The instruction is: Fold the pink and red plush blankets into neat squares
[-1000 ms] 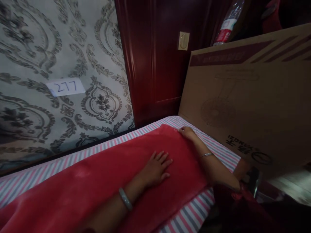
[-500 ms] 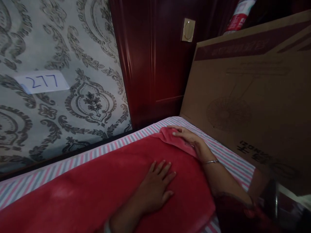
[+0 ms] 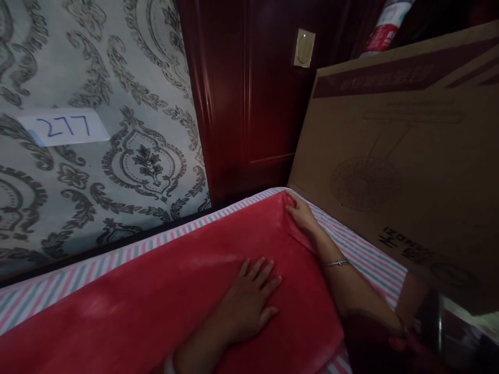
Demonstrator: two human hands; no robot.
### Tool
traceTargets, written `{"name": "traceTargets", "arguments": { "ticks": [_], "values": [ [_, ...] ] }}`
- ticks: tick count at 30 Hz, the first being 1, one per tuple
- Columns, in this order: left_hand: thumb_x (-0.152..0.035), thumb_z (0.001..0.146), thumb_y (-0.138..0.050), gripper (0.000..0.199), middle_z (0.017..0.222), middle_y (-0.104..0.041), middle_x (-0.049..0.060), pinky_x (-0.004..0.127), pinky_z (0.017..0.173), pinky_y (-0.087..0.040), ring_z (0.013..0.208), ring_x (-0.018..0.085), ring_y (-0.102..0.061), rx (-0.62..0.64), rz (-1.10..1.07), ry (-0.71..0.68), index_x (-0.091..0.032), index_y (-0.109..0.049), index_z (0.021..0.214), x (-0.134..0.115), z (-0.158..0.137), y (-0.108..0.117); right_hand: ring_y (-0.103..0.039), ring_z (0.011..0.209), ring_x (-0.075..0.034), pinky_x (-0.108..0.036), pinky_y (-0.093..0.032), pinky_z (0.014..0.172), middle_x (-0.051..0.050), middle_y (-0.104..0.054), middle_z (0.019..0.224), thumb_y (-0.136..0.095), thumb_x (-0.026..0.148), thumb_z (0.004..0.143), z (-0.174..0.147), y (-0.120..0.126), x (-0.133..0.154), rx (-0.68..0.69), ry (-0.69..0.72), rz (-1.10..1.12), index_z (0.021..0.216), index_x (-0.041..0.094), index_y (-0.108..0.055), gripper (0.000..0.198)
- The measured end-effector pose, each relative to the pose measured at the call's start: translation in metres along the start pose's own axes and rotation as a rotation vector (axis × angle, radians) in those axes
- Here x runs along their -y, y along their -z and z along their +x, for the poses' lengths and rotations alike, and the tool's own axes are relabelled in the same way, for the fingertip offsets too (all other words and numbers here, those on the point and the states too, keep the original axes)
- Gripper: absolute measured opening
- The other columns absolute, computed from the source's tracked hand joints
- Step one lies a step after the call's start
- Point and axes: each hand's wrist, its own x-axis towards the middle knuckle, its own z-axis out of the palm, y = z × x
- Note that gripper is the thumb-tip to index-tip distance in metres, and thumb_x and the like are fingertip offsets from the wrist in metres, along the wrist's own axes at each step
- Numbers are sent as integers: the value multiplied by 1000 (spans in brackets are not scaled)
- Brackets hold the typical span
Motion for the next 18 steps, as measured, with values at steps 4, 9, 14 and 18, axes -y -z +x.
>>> {"name": "traceTargets", "arguments": {
  "ticks": [4,9,14,18],
  "values": [
    [-42,97,-57,65,169,-24,9,65,125,-19,156,35,-21,10,-1,1,-28,-38,158,0,1,2,-68,113,-24,-36,-56,91,-14,-58,146,-63,31,80,0,8,-12,42,-193,-29,149,20,-50,71],
    [-43,98,-55,63,169,-25,9,64,125,-20,156,34,-22,3,-3,1,-28,-40,157,0,2,1,-63,63,-16,-24,-45,57,-8,-73,79,-51,43,94,-3,16,-12,87,-393,-297,99,11,-74,39],
    [-46,99,-53,62,169,-26,8,62,126,-18,156,33,-22,-91,-17,-49,-30,-39,157,5,1,-9,-62,69,-16,-23,-39,60,-4,-71,72,-66,24,83,-6,1,-9,100,-389,-530,76,16,-72,12],
    [-46,99,-52,62,169,-27,9,62,125,-19,155,34,-24,-60,-2,-34,-29,-39,158,6,1,-9,-66,84,-18,-23,-40,67,-8,-76,92,-61,18,85,-6,-5,-3,69,-387,-677,90,17,-74,14]
  ]
}}
